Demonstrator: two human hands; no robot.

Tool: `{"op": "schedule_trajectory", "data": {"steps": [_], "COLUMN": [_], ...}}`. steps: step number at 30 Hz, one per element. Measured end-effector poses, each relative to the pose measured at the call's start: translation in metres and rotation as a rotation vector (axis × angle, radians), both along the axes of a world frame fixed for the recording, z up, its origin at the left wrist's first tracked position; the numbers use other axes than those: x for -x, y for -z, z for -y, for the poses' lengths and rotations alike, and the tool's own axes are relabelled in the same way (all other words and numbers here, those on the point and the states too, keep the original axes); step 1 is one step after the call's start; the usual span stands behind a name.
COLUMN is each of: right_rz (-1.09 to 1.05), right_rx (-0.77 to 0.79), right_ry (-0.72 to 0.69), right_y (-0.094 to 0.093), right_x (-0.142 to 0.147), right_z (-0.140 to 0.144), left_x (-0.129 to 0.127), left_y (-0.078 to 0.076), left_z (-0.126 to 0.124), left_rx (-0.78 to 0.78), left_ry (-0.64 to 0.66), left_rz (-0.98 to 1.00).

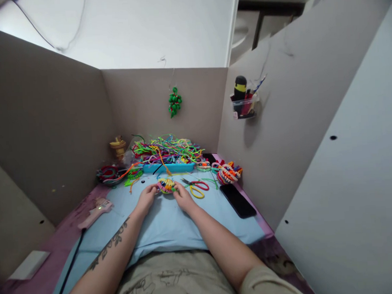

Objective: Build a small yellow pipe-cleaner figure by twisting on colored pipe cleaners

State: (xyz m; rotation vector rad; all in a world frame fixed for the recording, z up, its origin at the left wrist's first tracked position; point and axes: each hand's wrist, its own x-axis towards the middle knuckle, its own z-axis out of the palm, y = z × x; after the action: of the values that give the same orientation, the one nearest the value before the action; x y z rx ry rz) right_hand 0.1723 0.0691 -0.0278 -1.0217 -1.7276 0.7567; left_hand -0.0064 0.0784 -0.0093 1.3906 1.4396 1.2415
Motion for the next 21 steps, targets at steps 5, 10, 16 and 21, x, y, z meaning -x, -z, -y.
{"op": "schedule_trajectory", "data": {"steps": [5, 10, 16, 21], "right_rz": [-0.070, -0.092, -0.117, -0.144], "right_rx": [0.025, 0.010, -0.057, -0.068], "right_ry": [-0.053, -0.102, -0.134, -0.111], "right_y": [-0.002, -0.001, -0.006, -0.006], "right_x": [-0.002, -0.001, 0.000, -0.003], "right_z": [0.002, 0.003, 0.005, 0.004], "left_x": [-0.006, -0.010, -0.013, -0.012], "left_y": [-0.004, -0.006, -0.014, -0.020], "left_z": [0.008, 0.011, 0.020, 0.022], "left_rx": [0.180, 0.193, 0.154, 0.250], "left_ry": [0.159, 0.136, 0.228, 0.341], "left_rz": [0.549, 0.690, 0.682, 0.777]}}
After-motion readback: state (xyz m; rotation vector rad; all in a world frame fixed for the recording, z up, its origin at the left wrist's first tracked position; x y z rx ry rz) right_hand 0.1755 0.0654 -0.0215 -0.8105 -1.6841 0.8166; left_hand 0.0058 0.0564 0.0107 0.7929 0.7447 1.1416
